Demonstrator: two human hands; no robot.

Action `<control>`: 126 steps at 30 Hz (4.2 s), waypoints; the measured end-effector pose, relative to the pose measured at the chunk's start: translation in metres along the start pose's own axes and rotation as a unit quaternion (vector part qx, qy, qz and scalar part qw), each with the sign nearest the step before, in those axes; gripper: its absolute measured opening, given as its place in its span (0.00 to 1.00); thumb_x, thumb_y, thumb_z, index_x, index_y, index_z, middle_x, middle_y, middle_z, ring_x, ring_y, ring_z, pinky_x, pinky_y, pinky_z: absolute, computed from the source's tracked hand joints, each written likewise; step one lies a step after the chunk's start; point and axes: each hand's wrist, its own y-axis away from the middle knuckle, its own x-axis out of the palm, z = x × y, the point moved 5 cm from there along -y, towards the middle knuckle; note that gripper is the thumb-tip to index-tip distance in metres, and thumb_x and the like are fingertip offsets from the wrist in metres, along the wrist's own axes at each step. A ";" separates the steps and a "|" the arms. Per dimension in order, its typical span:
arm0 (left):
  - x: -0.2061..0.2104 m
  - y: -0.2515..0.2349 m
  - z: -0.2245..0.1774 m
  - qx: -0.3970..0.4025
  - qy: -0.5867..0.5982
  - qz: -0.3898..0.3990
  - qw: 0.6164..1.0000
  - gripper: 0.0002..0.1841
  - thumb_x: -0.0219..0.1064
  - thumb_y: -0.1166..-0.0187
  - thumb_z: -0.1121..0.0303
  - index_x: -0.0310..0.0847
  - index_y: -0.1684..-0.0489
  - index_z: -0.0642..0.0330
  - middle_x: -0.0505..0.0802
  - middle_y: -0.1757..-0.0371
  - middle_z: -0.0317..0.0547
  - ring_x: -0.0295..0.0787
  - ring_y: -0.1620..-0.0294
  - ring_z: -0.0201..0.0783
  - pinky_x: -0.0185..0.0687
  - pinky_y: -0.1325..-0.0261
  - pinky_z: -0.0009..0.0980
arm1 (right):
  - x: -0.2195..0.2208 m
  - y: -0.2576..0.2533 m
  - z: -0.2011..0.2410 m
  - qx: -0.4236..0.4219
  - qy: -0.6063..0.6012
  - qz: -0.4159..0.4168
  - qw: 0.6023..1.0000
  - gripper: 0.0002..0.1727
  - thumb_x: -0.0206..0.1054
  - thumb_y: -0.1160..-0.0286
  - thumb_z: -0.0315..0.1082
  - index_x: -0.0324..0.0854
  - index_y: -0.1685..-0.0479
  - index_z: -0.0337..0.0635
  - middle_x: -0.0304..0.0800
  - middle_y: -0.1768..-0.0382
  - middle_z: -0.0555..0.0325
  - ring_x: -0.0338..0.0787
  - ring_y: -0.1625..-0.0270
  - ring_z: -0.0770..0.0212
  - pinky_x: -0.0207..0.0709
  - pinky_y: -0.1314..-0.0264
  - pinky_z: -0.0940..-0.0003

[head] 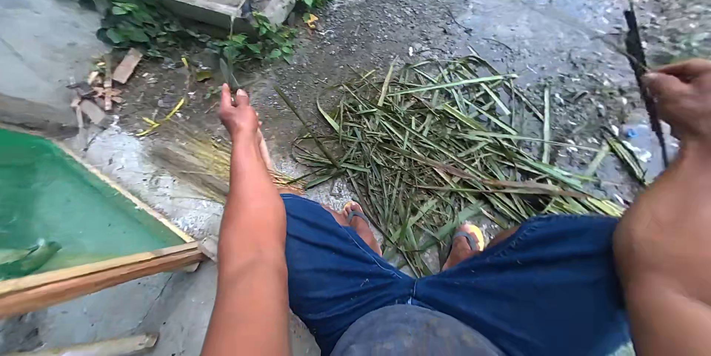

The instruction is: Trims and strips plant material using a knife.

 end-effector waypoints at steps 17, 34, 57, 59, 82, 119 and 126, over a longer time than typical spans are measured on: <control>0.168 0.166 -0.050 0.217 -0.241 0.525 0.787 0.21 0.69 0.18 0.61 0.79 0.30 0.61 0.90 0.51 0.55 0.88 0.55 0.48 0.84 0.46 0.51 | 0.074 0.015 0.153 -0.032 -0.349 0.115 0.930 0.15 0.57 0.12 0.29 0.81 0.38 0.29 0.88 0.53 0.42 0.91 0.61 0.55 0.89 0.53 0.54; 0.156 0.202 -0.069 0.187 -0.039 0.533 0.825 0.10 0.69 0.23 0.74 0.84 0.48 0.64 0.89 0.69 0.43 0.83 0.81 0.33 0.83 0.77 0.29 | 0.057 0.040 0.147 0.039 -0.632 0.071 0.771 0.05 0.53 0.11 0.29 0.73 0.49 0.43 0.81 0.63 0.58 0.84 0.67 0.62 0.85 0.59 0.59; 0.175 0.272 -0.099 0.261 -0.016 0.490 0.832 0.23 0.48 0.06 0.55 0.72 0.28 0.67 0.87 0.65 0.52 0.85 0.75 0.45 0.86 0.68 0.46 | 0.079 0.124 0.198 -0.129 -0.325 0.065 0.935 0.10 0.60 0.15 0.29 0.85 0.48 0.34 0.96 0.61 0.56 0.96 0.64 0.68 0.93 0.55 0.68; 0.175 0.288 -0.104 0.351 -0.012 0.452 0.820 0.22 0.51 0.06 0.56 0.75 0.32 0.67 0.87 0.67 0.53 0.83 0.77 0.43 0.84 0.70 0.43 | 0.086 0.127 0.205 -0.142 -0.303 0.063 0.940 0.10 0.60 0.15 0.29 0.86 0.48 0.34 0.96 0.61 0.56 0.95 0.65 0.69 0.92 0.55 0.69; 0.210 0.240 -0.072 0.082 0.011 0.461 0.884 0.29 0.39 0.05 0.46 0.77 0.29 0.57 0.80 0.73 0.43 0.75 0.83 0.36 0.80 0.77 0.35 | 0.068 0.113 0.186 -0.058 -0.351 0.027 0.934 0.09 0.59 0.14 0.28 0.84 0.48 0.35 0.97 0.60 0.54 0.97 0.63 0.64 0.94 0.53 0.66; 0.176 0.286 -0.119 0.315 0.018 0.424 0.849 0.23 0.46 0.05 0.57 0.81 0.34 0.64 0.87 0.67 0.47 0.82 0.74 0.37 0.82 0.66 0.38 | 0.098 0.127 0.220 -0.232 -0.304 0.035 0.923 0.09 0.63 0.16 0.29 0.87 0.52 0.33 0.95 0.60 0.57 0.94 0.59 0.71 0.90 0.47 0.71; 0.175 0.264 -0.116 0.303 -0.032 0.392 0.868 0.25 0.44 0.05 0.55 0.82 0.36 0.64 0.89 0.65 0.53 0.86 0.69 0.45 0.83 0.60 0.47 | 0.097 0.126 0.221 -0.254 -0.336 0.050 0.906 0.08 0.63 0.16 0.26 0.86 0.51 0.31 0.96 0.56 0.53 0.97 0.55 0.67 0.92 0.44 0.69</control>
